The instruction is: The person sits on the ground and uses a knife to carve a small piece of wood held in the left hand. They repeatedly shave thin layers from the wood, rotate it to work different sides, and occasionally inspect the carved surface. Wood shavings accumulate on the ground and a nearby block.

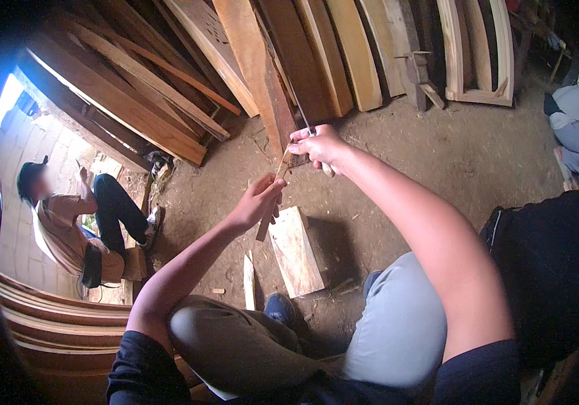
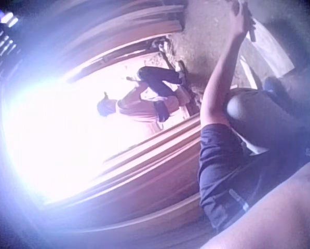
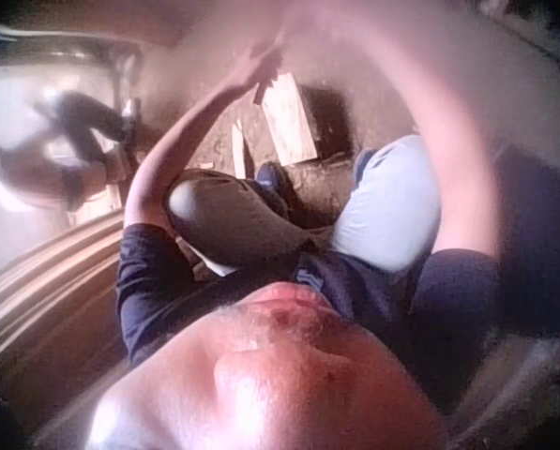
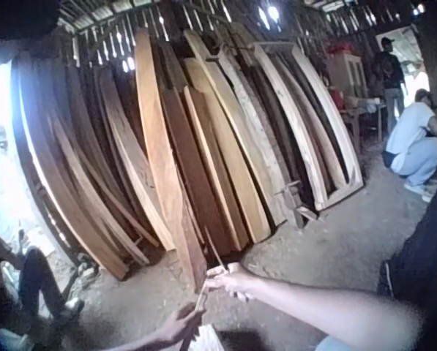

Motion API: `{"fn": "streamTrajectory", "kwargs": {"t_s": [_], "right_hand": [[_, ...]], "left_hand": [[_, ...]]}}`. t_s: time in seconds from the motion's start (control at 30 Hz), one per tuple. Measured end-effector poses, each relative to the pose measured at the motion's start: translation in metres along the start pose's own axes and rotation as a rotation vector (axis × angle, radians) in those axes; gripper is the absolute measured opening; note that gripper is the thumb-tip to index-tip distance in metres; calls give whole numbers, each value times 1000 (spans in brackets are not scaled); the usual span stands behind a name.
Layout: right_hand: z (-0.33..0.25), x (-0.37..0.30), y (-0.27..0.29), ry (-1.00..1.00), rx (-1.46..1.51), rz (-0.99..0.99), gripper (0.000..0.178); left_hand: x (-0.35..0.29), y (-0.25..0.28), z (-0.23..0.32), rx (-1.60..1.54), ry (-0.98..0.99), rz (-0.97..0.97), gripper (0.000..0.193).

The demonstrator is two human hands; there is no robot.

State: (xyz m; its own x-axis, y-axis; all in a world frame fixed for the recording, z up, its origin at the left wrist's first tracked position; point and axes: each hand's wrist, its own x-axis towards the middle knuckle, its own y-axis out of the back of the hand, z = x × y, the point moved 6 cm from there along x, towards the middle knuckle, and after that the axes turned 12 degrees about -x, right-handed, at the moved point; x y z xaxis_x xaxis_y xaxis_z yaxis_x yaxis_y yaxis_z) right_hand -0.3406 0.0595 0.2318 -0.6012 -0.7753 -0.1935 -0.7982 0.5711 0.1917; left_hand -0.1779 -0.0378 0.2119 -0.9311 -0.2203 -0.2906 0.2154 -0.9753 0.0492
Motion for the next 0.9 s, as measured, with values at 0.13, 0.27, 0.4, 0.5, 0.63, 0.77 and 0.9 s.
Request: {"fn": "streamTrajectory", "kwargs": {"t_s": [0.13, 0.27, 0.4, 0.5, 0.63, 0.77, 0.9], "right_hand": [[-12, -10, -11, 61, 78, -80, 34], [-20, -16, -15, 90, 91, -165, 29], [-20, -17, -17, 111, 107, -199, 28], [-20, -18, -18, 102, 98, -192, 28], [-20, -20, -21, 100, 100, -198, 28], [-16, -18, -23, 72, 34, -170, 26], [-3, -12, -14, -78, -127, -50, 30]], "left_hand": [[-6, 11, 1, -17, -23, 62, 31], [-4, 10, 6, -34, -29, 33, 30], [-9, 2, 12, -125, -49, 7, 32], [-13, -5, 19, -202, -46, -30, 34], [-13, -5, 17, -219, -33, -45, 37], [-12, 0, 15, -194, -54, 14, 37], [-4, 10, 10, -158, -44, 93, 38]]}}
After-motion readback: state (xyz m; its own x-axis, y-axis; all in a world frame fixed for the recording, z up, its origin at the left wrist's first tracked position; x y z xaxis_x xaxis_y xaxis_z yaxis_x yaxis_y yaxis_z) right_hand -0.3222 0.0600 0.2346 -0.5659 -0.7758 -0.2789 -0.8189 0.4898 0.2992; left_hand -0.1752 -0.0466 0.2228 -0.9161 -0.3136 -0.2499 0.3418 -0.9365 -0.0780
